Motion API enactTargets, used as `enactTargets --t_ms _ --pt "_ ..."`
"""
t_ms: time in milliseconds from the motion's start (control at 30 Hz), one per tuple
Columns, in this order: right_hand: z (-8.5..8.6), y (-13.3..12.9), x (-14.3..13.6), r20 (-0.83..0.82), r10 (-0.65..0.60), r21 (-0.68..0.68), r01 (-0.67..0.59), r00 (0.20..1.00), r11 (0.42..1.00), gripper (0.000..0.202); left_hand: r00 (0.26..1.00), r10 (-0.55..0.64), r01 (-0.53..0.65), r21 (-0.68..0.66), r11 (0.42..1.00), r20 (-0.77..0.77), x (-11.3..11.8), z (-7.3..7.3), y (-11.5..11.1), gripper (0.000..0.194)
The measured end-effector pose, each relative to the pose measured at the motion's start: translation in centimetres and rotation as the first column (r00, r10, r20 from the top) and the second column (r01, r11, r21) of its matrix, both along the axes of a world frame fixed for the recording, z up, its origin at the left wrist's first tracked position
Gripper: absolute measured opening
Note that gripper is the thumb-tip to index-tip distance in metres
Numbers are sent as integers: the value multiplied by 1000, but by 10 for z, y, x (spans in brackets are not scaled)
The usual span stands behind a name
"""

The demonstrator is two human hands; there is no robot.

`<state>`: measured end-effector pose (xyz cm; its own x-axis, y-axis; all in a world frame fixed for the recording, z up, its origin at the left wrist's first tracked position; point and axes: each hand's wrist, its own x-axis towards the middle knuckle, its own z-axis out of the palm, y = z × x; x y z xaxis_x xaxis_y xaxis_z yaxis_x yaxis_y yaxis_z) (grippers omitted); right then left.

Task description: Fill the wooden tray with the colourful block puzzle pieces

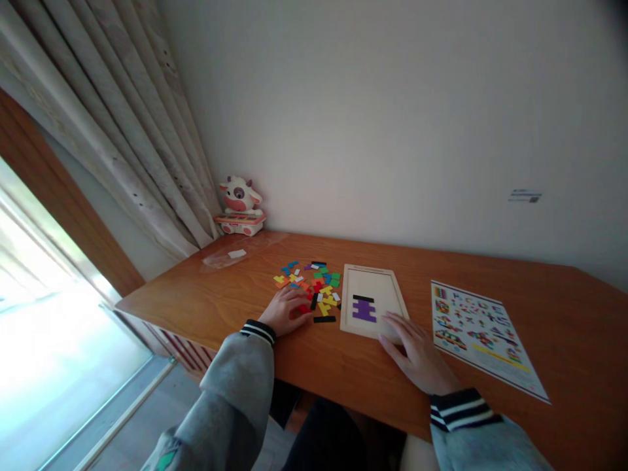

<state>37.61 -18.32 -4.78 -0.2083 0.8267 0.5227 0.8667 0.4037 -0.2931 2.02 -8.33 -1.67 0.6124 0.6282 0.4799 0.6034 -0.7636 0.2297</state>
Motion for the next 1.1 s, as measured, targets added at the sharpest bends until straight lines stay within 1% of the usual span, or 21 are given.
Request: enactTargets --t_ms 67,100,167,267,333,400,467,533,600,733,867,933,1000,1100 --pt "1 -1 0 -5 6 1 -6 1000 1000 40 988 -152 152 11 988 -9 7 1 -3 27" --pt "2 -1 -1 -8 11 -1 -11 1000 1000 39 982 -188 188 8 982 -12 10 1 -4 27" --pt "4 -3 -2 -15 20 -2 -20 1000 1000 38 978 -206 206 -2 979 -19 14 -1 -4 27" --pt "6 -4 -3 -32 24 12 -24 999 1000 37 982 -190 190 -31 981 -8 16 -4 -2 25" --pt "6 -5 -3 -39 25 27 -24 999 999 37 982 -190 190 -69 979 8 15 -4 -1 25" --pt "6 -5 -2 -45 28 29 -27 999 999 37 976 -216 217 -97 971 17 13 -2 -2 23" --pt "6 -6 -2 -57 28 13 -27 998 1000 37 965 -262 262 -72 962 7 13 2 -5 20" --pt "8 -7 -2 -72 24 -4 -25 997 1000 37 956 -294 294 -5 956 1 14 5 -8 21" --pt "10 -10 -4 -90 20 3 -20 996 1000 36 950 -311 309 59 949 26 19 9 -11 22" --pt "17 -15 -12 -104 42 69 -35 994 997 32 936 -342 332 109 937 90 43 14 -11 22" --pt "19 -16 -15 -77 55 96 -47 996 994 34 888 -459 457 81 886 10 77 14 -5 23" --pt "18 -14 -13 -73 62 97 -55 995 994 34 867 -497 498 67 865 -21 92 13 -2 24" --pt "18 -11 -12 -67 69 102 -62 995 993 30 845 -533 535 72 842 -39 102 12 2 24" --pt "21 -8 -13 -44 83 101 -78 996 992 21 812 -581 583 93 807 -48 110 12 6 22"
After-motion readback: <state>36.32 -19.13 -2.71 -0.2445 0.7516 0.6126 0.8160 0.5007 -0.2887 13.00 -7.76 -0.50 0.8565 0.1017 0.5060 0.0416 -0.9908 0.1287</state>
